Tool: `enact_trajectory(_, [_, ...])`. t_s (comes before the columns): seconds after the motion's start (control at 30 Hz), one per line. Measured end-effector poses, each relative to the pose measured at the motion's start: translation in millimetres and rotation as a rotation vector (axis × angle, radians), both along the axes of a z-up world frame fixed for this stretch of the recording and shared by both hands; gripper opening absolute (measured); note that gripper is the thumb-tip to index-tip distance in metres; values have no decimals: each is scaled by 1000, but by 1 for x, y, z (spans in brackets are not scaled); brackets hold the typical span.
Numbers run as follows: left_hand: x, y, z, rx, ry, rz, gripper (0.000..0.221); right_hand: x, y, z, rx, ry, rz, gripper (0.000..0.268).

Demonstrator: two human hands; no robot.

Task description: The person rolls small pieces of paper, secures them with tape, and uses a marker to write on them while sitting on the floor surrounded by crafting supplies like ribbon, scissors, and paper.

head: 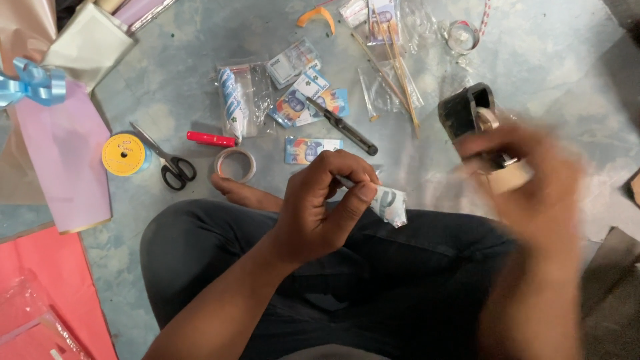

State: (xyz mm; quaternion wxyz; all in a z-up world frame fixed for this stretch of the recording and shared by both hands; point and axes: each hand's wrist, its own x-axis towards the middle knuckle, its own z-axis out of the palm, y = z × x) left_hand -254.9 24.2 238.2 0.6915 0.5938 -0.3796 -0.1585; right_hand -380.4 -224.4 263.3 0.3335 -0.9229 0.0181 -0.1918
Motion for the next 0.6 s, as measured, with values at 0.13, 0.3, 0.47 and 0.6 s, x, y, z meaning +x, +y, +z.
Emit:
enact_trajectory(0.13, [0, 4, 8, -56, -27, 27, 10, -5, -108, -72, 191, 196, -417, 30])
enact_trajectory(0.3, [-1, 9, 17, -121, 36, -24, 11, -27, -136, -130, 554, 922, -722, 46])
enact_trajectory(0.47, [0, 10, 18, -108, 32, -10, 10, -55, -178, -192, 701, 724, -679, 22])
enact_trajectory(0.6, [3, 12, 17, -111, 16, -19, 9, -51, -180, -189, 610, 760, -682, 23])
